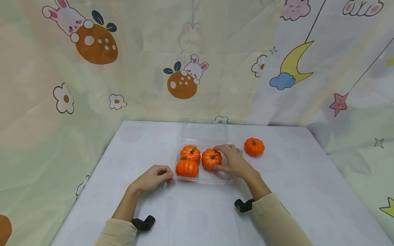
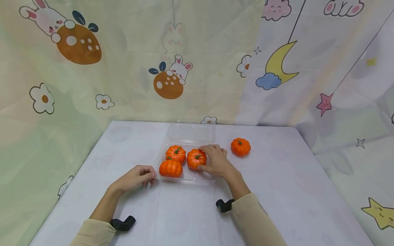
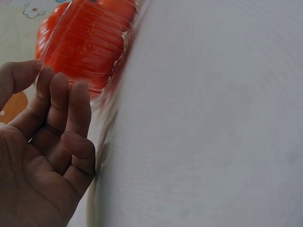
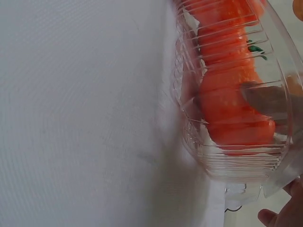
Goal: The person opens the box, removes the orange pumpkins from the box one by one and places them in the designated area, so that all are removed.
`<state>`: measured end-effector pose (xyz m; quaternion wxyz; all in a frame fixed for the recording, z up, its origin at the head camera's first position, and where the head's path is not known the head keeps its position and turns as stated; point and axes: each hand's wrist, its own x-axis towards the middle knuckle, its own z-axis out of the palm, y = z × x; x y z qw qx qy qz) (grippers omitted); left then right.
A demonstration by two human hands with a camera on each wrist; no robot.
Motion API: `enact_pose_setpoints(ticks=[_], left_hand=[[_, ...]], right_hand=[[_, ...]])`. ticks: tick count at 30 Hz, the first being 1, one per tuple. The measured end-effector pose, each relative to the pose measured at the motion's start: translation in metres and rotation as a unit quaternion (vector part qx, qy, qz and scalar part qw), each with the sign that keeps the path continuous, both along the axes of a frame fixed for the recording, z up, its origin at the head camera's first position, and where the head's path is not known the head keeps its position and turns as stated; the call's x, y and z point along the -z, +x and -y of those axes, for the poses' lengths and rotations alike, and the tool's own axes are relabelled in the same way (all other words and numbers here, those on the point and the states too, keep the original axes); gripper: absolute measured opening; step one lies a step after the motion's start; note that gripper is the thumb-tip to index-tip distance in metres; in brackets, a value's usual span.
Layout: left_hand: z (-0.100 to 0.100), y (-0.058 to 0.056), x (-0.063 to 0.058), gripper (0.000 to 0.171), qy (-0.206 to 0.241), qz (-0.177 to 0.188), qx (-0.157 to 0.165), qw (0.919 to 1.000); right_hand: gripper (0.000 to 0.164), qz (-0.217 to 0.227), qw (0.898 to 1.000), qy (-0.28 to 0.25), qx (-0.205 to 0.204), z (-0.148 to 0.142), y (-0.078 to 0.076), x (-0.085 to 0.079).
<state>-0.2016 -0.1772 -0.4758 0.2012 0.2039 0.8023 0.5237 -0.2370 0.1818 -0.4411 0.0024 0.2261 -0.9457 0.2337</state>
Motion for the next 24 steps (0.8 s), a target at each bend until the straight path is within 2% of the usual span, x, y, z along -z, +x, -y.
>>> enact_pose_setpoints(ticks=[6,14,24], left_hand=[[-0.0003,-0.0006,0.0001,0.029,0.001,0.0,0.001,1.0],[0.0019,-0.0003,0.0016,0.027,-0.005,0.0,0.001,1.0],[-0.0001,-0.0004,-0.0002,0.029,-0.001,0.003,0.004,1.0]], right_hand=[[0.068,0.01,1.0,-0.016,-0.007,0.0011,0.0007,0.0017],[0.067,0.009,0.998,-0.033,-0.044,0.0019,0.0035,0.0021],[0.066,-0.022,0.995,-0.071,-0.061,-0.0006,0.0071,0.0002]])
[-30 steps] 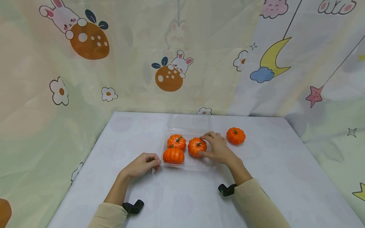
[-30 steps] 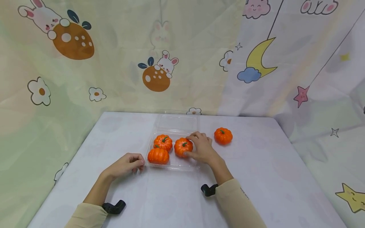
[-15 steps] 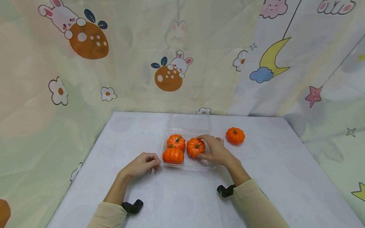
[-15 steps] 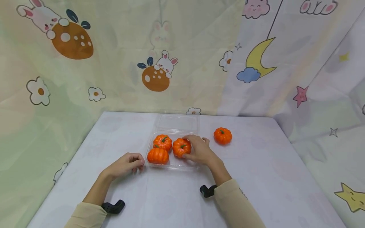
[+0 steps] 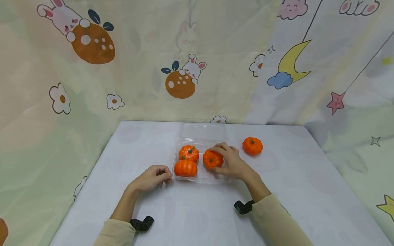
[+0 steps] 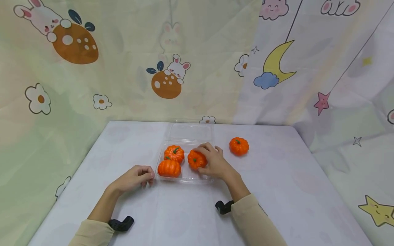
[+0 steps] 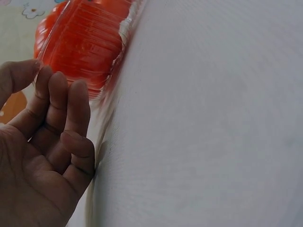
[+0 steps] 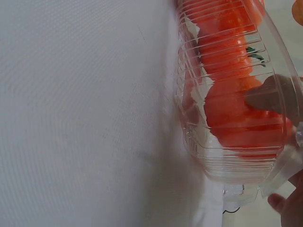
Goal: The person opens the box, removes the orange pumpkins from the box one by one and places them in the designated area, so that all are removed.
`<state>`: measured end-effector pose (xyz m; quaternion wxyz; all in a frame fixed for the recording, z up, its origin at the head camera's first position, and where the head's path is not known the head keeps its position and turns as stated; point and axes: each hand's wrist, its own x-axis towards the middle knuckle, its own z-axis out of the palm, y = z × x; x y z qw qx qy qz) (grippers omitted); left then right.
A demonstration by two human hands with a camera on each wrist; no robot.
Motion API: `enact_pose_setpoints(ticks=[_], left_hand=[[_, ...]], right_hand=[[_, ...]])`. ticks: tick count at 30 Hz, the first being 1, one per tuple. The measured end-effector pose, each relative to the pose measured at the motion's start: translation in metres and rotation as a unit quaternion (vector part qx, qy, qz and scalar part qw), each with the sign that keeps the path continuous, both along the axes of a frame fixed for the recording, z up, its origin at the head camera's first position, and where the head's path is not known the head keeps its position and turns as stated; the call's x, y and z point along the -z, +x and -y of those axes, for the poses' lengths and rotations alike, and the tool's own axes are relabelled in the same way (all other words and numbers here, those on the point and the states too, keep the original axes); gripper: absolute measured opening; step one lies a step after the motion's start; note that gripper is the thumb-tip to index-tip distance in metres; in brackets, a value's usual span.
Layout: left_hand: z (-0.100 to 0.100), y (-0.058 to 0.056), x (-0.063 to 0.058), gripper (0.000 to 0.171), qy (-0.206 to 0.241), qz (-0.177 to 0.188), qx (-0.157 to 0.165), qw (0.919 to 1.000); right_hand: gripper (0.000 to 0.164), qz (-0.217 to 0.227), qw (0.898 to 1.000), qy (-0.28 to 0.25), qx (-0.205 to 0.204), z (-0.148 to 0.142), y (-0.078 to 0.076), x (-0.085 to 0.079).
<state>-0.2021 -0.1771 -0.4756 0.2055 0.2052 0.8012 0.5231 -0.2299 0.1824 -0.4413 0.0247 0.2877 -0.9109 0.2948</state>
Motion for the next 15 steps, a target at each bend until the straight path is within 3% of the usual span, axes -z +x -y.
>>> enact_pose_setpoints(ticks=[6,15], left_hand=[[0.0006,-0.0007,0.0005,0.029,0.002,0.002,-0.001,1.0],[-0.0003,0.0017,-0.0022,0.026,0.012,0.001,-0.001,0.9999]], right_hand=[[0.066,-0.004,0.999,-0.035,-0.029,-0.0015,0.0017,-0.0011],[0.07,-0.048,0.996,-0.054,-0.055,-0.0062,0.0027,-0.0081]])
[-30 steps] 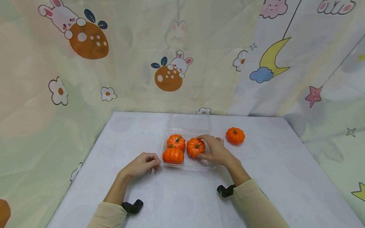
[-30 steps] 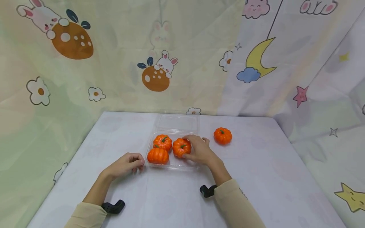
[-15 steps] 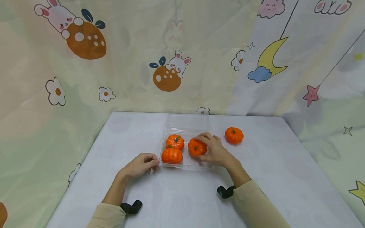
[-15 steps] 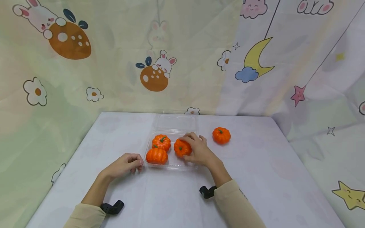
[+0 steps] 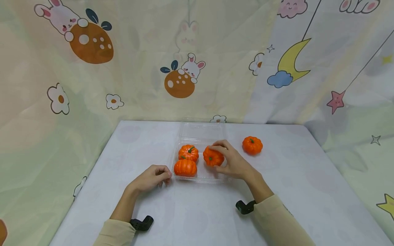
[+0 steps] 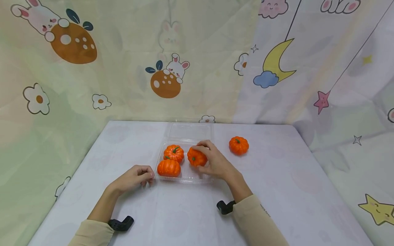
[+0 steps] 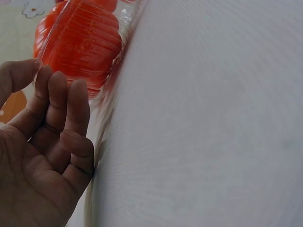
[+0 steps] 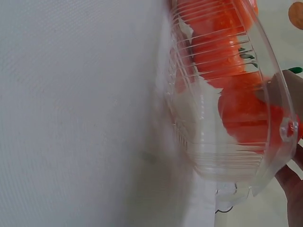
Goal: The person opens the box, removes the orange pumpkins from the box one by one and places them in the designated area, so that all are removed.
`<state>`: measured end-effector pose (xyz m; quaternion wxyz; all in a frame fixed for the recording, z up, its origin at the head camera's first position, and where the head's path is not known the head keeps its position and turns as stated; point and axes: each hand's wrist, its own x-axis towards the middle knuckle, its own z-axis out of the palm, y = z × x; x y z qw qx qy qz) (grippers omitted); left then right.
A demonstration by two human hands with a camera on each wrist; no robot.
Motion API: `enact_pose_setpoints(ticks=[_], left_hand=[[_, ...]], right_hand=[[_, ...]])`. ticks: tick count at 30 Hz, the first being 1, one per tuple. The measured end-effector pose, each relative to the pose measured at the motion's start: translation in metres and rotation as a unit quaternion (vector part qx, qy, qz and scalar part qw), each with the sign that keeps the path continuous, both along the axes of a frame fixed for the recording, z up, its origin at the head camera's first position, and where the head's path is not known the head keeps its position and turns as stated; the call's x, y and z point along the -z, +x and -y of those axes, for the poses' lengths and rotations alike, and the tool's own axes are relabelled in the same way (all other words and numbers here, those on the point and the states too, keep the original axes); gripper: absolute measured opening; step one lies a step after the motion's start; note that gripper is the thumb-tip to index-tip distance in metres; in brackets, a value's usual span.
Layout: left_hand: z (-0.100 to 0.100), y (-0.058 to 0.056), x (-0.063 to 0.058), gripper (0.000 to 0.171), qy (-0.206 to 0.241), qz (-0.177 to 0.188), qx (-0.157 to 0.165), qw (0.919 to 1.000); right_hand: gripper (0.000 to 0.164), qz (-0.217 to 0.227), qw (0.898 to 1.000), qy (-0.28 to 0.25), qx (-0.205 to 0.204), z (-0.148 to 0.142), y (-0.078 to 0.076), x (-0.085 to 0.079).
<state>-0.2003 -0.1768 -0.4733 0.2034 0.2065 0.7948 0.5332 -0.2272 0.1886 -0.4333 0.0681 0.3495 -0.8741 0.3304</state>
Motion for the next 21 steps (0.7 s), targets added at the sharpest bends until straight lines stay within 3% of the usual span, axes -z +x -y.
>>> enact_pose_setpoints(ticks=[21], left_hand=[[0.001,-0.004,0.002,0.026,-0.003,0.005,0.0,1.0]], right_hand=[[0.067,-0.057,0.998,-0.031,0.019,-0.026,-0.002,-0.019]])
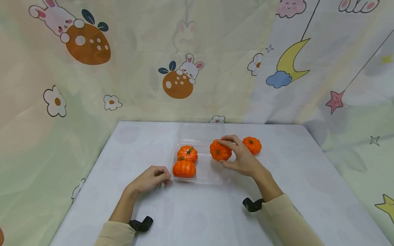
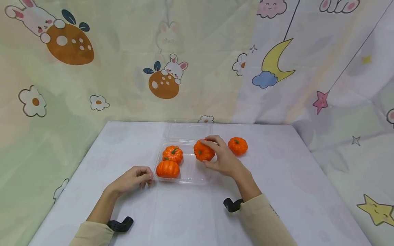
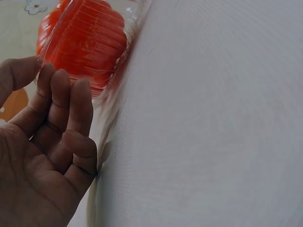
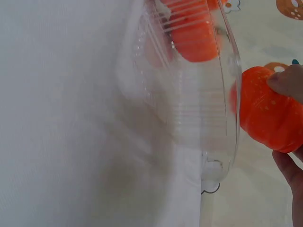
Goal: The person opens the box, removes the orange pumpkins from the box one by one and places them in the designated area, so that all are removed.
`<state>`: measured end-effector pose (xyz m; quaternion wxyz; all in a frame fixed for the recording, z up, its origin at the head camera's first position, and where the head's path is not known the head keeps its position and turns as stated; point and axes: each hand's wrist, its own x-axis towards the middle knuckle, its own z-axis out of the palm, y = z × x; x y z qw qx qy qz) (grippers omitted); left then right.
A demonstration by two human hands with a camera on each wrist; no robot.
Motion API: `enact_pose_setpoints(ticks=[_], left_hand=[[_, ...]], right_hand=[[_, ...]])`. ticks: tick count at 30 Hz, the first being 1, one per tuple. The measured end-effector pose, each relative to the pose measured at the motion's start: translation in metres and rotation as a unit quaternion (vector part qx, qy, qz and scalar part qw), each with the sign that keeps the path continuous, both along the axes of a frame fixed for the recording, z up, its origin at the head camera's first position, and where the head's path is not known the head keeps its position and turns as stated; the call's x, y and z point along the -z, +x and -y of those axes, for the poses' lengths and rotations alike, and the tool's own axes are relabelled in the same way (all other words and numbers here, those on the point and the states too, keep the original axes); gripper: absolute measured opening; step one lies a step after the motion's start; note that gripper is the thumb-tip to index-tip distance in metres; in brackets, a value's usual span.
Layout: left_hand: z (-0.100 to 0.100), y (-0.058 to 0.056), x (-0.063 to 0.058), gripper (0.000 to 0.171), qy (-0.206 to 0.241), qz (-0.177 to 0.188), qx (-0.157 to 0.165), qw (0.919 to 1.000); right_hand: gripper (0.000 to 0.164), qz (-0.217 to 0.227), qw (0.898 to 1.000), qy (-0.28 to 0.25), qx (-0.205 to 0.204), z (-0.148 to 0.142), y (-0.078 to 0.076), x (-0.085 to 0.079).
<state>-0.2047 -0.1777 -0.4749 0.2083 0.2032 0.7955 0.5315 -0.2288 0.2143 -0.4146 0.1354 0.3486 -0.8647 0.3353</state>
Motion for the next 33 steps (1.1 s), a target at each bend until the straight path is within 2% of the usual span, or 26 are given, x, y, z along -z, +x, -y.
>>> enact_pose_setpoints(ticks=[10,21,26,33], left_hand=[[0.001,0.0,0.004,0.027,-0.003,0.007,0.002,1.0],[-0.001,-0.002,0.005,0.028,0.0,0.006,0.005,1.0],[0.002,-0.001,0.0,0.027,-0.001,0.005,-0.001,1.0],[0.001,-0.001,0.002,0.027,0.0,0.007,0.008,0.9999]], right_hand=[[0.068,-0.004,0.999,0.0,0.051,-0.026,-0.001,0.002],[0.072,-0.037,0.993,-0.041,0.104,-0.061,-0.008,0.002],[0.071,-0.023,0.99,-0.066,0.125,-0.076,-0.014,0.0],[0.07,-0.003,0.979,-0.083,0.184,-0.101,-0.017,-0.003]])
